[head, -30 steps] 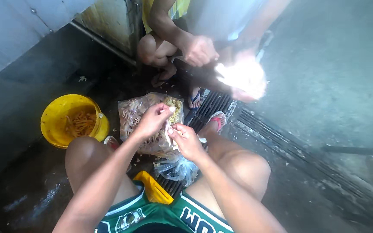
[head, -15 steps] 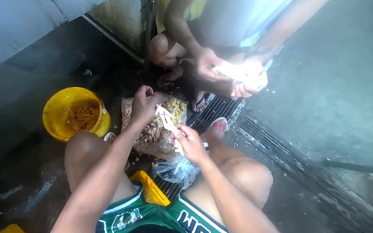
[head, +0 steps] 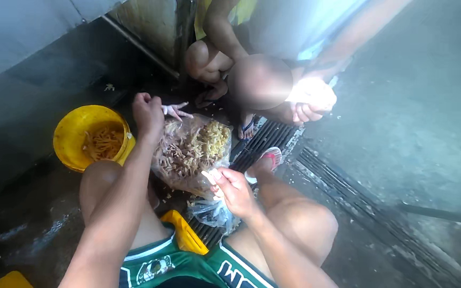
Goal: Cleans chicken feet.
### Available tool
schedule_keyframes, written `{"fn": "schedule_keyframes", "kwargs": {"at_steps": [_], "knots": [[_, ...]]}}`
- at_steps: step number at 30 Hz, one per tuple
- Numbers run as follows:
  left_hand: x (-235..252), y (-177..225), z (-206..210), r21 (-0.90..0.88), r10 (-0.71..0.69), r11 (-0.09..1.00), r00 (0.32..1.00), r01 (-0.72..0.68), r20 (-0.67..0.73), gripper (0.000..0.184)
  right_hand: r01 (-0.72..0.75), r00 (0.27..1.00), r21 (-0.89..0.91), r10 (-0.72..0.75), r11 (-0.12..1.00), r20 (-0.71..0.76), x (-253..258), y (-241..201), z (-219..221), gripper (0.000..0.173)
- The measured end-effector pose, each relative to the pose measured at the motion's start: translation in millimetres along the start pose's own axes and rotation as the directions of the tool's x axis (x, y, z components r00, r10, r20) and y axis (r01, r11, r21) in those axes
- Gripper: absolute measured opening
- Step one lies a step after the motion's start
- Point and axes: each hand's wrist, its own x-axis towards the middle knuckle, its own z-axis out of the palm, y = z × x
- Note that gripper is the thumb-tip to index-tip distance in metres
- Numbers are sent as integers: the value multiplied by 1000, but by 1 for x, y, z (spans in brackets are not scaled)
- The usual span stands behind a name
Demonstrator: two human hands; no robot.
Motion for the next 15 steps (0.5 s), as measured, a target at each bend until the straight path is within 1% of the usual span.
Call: {"fn": "schedule_keyframes", "kwargs": {"at_steps": [1, 3, 5, 8, 10, 11, 13, 15], "knots": [[4, 0, -5, -65, 11, 998, 1000, -12, -24, 26, -18, 1000, 10, 18, 1000, -17, 0, 2, -3, 33], [-2, 4, -9, -165, 38, 986, 999, -33, 26, 19, -58, 995, 37, 61, 998, -74, 7, 4, -8, 31], [-13, 3, -5, -176, 79, 982, 994, -64, 78, 15, -80, 990, 77, 88, 994, -109, 14, 6, -13, 31], [-23, 2, -1, -121, 122, 987, 977, -102, 173, 15, -102, 985, 99, 114, 990, -127, 17, 3, -16, 31], [-24, 4, -2, -141, 152, 982, 966, -124, 211, 14, -125, 983, 103, 137, 987, -124, 16, 0, -16, 31], [-24, 5, -3, -166, 163, 978, 961, -128, 222, 12, -139, 981, 103, 152, 985, -121, 16, -2, -16, 34], [-27, 7, -4, -225, 159, 969, 956, -103, 248, 7, -155, 979, 118, 169, 981, -115, 17, -2, -16, 37], [-33, 5, -2, -266, 149, 962, 942, -67, 301, 5, -153, 978, 184, 175, 971, -111, 17, 1, -15, 33]]}}
